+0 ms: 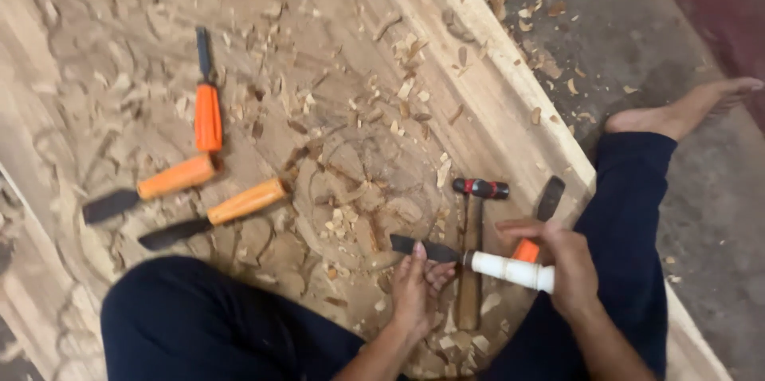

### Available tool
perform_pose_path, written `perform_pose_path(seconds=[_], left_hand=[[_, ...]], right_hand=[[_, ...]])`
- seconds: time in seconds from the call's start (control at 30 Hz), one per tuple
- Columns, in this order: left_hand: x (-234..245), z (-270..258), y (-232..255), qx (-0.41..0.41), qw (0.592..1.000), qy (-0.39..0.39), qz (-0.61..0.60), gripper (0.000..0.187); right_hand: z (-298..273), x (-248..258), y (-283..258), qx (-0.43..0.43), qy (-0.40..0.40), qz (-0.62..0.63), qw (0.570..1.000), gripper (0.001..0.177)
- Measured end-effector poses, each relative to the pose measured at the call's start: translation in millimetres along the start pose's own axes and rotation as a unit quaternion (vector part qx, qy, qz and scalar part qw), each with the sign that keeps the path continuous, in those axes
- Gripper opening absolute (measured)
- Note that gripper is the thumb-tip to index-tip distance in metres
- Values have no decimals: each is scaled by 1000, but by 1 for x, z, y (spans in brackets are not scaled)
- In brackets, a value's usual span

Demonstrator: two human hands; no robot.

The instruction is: The person handles and prepares a chisel, then carves decorative patterns into a wooden panel using chisels and a hammer.

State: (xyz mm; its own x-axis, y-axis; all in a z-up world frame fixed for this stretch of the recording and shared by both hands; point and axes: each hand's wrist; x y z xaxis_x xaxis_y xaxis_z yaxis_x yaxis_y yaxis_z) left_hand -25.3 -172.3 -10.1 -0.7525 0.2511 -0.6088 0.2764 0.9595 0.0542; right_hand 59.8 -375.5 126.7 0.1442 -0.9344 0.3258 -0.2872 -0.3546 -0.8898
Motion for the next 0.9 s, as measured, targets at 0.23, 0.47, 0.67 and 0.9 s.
perform_pose_path(seconds=[0.23,0.47,0.67,0.9], left_hand=[[6,-2,-1,2,1000,3,-26,29],[14,10,-5,-2,999,-29,-42,30],[7,5,-4,21,999,-29,-38,28],[8,1,9,-2,997,-58,-53,30]], right_hand=[[-4,28,-3,7,90,-41,995,66],[-6,25,11,46,26,-158,986,83],[-8,37,63,105,66,-92,988,76],[-20,25,-3,61,46,-15,997,81]])
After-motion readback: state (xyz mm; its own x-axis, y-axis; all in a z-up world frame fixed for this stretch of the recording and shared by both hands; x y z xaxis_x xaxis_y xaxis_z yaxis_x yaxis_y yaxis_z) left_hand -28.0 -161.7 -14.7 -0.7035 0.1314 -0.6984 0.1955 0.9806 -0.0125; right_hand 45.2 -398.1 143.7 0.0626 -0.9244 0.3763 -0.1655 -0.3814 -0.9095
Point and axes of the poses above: each hand's wrist, its own z-axis towards the middle knuckle, its own x-axis out of the back of the hand, y = z × x, and after that the axes turned 12 degrees about -z, right-handed
